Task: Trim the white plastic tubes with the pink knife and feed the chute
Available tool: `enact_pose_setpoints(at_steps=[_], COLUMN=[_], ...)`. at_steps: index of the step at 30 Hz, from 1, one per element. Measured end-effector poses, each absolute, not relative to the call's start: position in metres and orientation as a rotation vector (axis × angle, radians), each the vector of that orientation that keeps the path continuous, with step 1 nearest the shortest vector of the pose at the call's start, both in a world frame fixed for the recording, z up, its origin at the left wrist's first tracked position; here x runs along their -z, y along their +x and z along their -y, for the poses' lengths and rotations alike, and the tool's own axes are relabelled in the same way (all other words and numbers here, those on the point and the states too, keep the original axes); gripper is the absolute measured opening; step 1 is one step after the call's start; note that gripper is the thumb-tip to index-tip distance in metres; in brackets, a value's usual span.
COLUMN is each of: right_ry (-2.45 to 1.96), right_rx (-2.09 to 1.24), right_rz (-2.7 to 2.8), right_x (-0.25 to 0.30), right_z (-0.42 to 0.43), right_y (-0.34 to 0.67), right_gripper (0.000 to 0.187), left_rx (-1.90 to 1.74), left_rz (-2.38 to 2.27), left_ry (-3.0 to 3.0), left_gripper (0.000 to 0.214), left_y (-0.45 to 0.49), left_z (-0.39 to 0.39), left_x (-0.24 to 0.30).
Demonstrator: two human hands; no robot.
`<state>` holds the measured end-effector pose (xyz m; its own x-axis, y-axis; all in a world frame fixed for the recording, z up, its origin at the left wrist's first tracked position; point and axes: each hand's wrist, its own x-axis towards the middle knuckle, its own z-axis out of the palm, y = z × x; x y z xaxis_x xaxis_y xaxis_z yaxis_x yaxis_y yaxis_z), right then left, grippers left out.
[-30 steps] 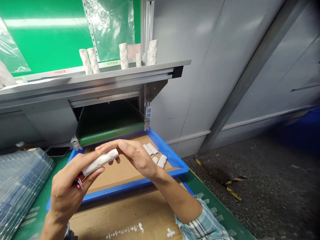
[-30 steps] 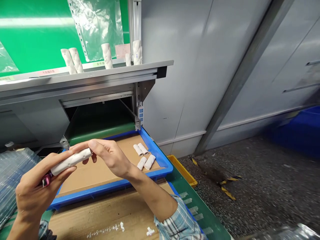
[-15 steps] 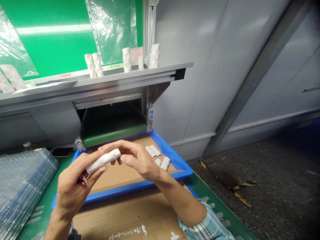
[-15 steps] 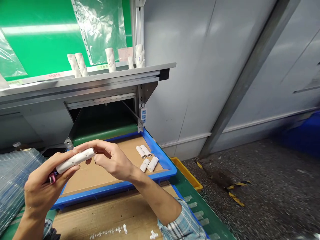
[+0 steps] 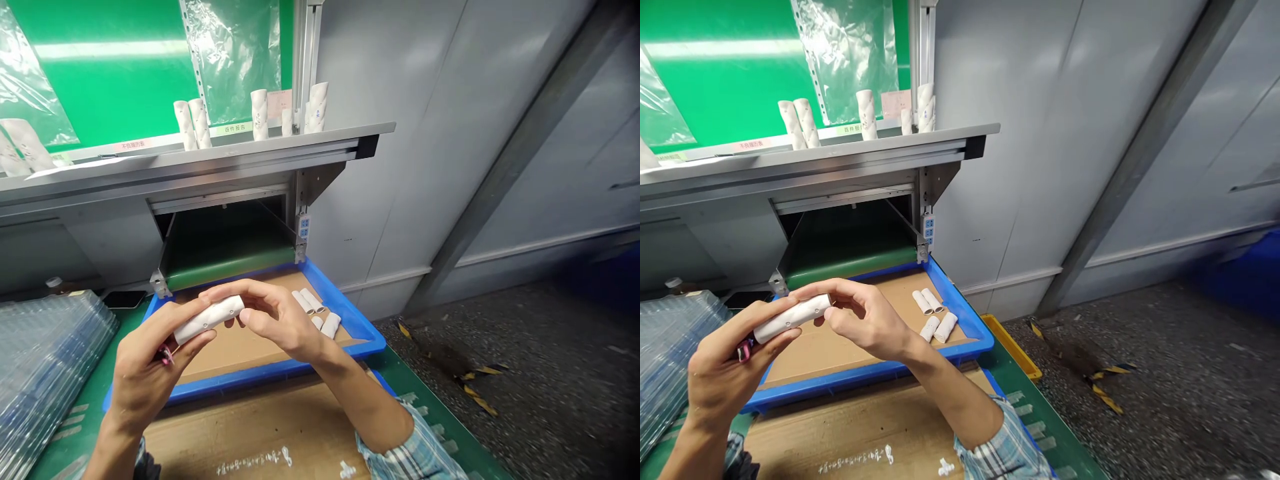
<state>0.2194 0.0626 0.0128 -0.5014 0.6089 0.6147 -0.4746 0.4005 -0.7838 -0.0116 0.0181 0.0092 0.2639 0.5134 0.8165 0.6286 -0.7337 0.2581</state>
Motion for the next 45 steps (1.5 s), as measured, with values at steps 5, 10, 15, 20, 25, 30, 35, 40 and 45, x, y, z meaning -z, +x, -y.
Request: enact_pose_setpoints(at_steps=[5,10,15,20,25,30,35,40,45], right_ry=[-0.125,-0.141,-0.143,-0.124,-0.196,-0.353,-0.446,-0.433,-0.434], right_rx=[-1.296,-1.304,-1.296,-1.28,-1.213,-0.956,-0.666,-0.491,-0.365], right_rz=[1.628,1.64,1.68,1.659,1.708,1.69,1.684,1.773,1.847], right_x=[-0.012,-0.012,-0.014,-0.014,-0.009,-0.006,-0.006,0.0,0.002], right_z=[-0.064,-0.064,-0.063,-0.062,-0.063,-0.062,-0.061,-0.062,-0.062], right_y=[0.217,0.218,0.22,0.22,0.217,0.213,0.213,0.212,0.212], right_gripper=[0.029,0.04,0.039,0.032,0.039,0.029,0.028,0.03,0.033], left_rx=[1.461,1.495,1.526,1.516,1.526,1.427,1.339,1.091,0.941], left_rz=[1.074,1.095,1.128,1.134,1.207,1.378,1.353,1.191,1.173], left_ry=[-2.434,-2.451,-2.447,-2.464,-2.423,-2.368,-2.233,-2.153,-2.074], left_gripper=[0.032,0.033,0.032,0.032,0.029,0.049,0.041,0.033,0.035], left_y=[-0.011,-0.014,-0.015,-0.015,-0.013,-0.015,-0.019,-0.01,-0.005], left_z=[-0.018,-0.019,-0.018,-0.018,-0.021,-0.017,-0.005,-0.001,-0.001], left_x=[-0.01,-0.009,-0.009,-0.01,-0.008,-0.013,-0.018,-0.013,-0.013])
